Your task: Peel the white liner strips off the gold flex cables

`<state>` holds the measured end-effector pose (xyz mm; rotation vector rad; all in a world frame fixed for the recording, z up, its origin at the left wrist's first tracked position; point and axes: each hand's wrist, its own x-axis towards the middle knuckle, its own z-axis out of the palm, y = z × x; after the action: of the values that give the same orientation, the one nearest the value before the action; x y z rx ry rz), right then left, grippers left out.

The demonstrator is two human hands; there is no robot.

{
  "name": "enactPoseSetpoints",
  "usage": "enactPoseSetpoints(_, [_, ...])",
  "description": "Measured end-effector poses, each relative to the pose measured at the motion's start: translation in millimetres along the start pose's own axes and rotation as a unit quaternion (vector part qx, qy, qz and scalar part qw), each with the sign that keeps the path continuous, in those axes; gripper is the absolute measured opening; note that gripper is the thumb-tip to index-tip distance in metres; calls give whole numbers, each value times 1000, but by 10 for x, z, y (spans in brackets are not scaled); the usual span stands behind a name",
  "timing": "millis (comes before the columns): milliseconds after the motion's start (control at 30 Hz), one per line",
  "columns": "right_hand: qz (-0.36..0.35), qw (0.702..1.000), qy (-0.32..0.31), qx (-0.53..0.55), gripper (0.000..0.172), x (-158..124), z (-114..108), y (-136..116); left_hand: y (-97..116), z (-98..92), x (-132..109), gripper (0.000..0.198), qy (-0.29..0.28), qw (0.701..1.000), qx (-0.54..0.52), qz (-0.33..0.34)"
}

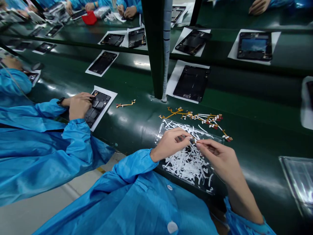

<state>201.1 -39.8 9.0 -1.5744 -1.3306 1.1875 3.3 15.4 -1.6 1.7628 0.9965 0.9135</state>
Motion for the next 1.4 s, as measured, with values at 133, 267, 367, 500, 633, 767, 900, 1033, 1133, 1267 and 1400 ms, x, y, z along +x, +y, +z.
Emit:
enactPoseSetpoints(133, [20, 999, 13, 30, 30, 38, -18, 2, -32, 42, -51, 27, 83, 985, 112, 100])
enactPoseSetpoints(267, [27, 999, 0, 45, 32, 28, -17, -11, -44, 97, -98, 16, 92, 939, 248, 222])
enactPoseSetpoints(367, [29, 998, -8, 46, 33, 7, 7, -32, -42, 111, -98, 13, 83, 923, 290, 239])
enactPoseSetpoints(500, [32, 998, -9, 55, 34, 3, 55, -66, -42, 123, -88, 13, 79, 909, 334, 237])
enactPoseSetpoints(633, [32, 998, -10, 56, 35, 25, 76, -44, -53, 140, -68, 14, 76, 903, 356, 226])
enactPoseSetpoints(767, [21, 999, -3, 34, 32, 34, 25, 49, -44, 74, -27, 12, 60, 941, 294, 157])
enactPoseSetpoints(900, [3, 1000, 2, -12, 32, 31, -39, 87, 9, -17, 24, 13, 22, 994, 107, 15])
enactPoseSetpoints(1033, [-12, 1000, -13, -5, 31, 37, -35, 71, 54, -41, 99, 15, -44, 998, 31, -17])
enactPoseSetpoints(1133, [-9, 1000, -9, 0, 33, 23, -34, 104, 39, -79, 158, 19, -26, 999, 27, -10])
enactPoseSetpoints(1267, [4, 1000, 5, -7, 33, -16, -67, 178, 16, -140, 171, 23, 89, 995, 37, 7])
enactPoseSetpoints(1400, [0, 1000, 15, -3, 28, -35, -75, 192, 59, -61, 66, 26, 125, 977, 148, 91])
